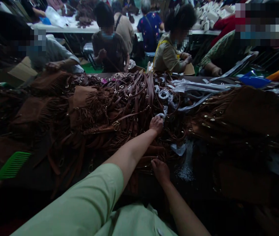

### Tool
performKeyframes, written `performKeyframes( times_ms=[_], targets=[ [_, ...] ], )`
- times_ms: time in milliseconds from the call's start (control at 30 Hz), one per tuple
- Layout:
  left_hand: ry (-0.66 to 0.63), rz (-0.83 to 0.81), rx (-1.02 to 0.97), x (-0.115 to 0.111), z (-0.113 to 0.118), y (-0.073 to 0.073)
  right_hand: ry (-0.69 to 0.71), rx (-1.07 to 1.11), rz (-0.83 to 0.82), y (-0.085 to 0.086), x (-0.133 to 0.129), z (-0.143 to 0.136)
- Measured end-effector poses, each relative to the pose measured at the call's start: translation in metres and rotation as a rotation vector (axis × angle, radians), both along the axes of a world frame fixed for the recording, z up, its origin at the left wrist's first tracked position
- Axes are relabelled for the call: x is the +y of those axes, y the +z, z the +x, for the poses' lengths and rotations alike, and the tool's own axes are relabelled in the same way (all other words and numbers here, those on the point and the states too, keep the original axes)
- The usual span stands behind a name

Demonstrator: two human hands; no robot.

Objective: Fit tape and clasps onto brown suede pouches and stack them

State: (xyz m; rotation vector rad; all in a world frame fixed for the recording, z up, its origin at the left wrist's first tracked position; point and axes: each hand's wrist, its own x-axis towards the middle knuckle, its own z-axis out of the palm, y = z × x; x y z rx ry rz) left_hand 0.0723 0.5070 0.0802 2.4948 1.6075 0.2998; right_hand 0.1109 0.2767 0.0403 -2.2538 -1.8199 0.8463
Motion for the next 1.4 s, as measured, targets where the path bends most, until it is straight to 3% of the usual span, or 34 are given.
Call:
performKeyframes(
  times_ms=[67,133,267,367,467,533,633,733,833,1000,1400],
  targets=[
    [-0.079,0.022,0.049,-0.002,-0.007,0.003,-0.008,0.027,0.012,0.000,0.000,0.001],
    [-0.185,0.036,0.076,-0.016,-0.030,0.011,-0.016,0.069,0.023,-0.002,-0.002,0.004],
    [-0.419,0.004,0.123,-0.072,-0.110,0.029,-0.009,0.124,0.055,-0.008,-0.007,0.008],
    [-0.421,-0.038,0.166,-0.118,-0.167,0.031,0.025,0.158,0.080,-0.013,-0.011,0.008],
    [-0.358,-0.118,0.205,-0.151,-0.195,0.023,0.046,0.145,0.082,-0.015,-0.012,0.007],
    [-0.276,-0.117,0.167,-0.164,-0.191,0.019,0.041,0.133,0.076,-0.016,-0.012,0.007],
    [-0.208,-0.085,0.047,-0.175,-0.163,0.015,0.035,0.159,0.092,-0.017,-0.012,0.008],
    [-0.262,-0.130,-0.069,-0.181,-0.128,0.005,0.033,0.218,0.113,-0.019,-0.014,0.012],
    [-0.350,-0.183,-0.106,-0.181,-0.108,-0.010,0.017,0.273,0.124,-0.021,-0.018,0.014],
    [-0.425,-0.244,-0.030,-0.169,-0.108,-0.029,-0.022,0.317,0.141,-0.021,-0.020,0.012],
    [-0.458,-0.203,0.024,-0.165,-0.114,-0.046,-0.168,0.279,0.040,-0.024,-0.014,0.006]
  ],
)
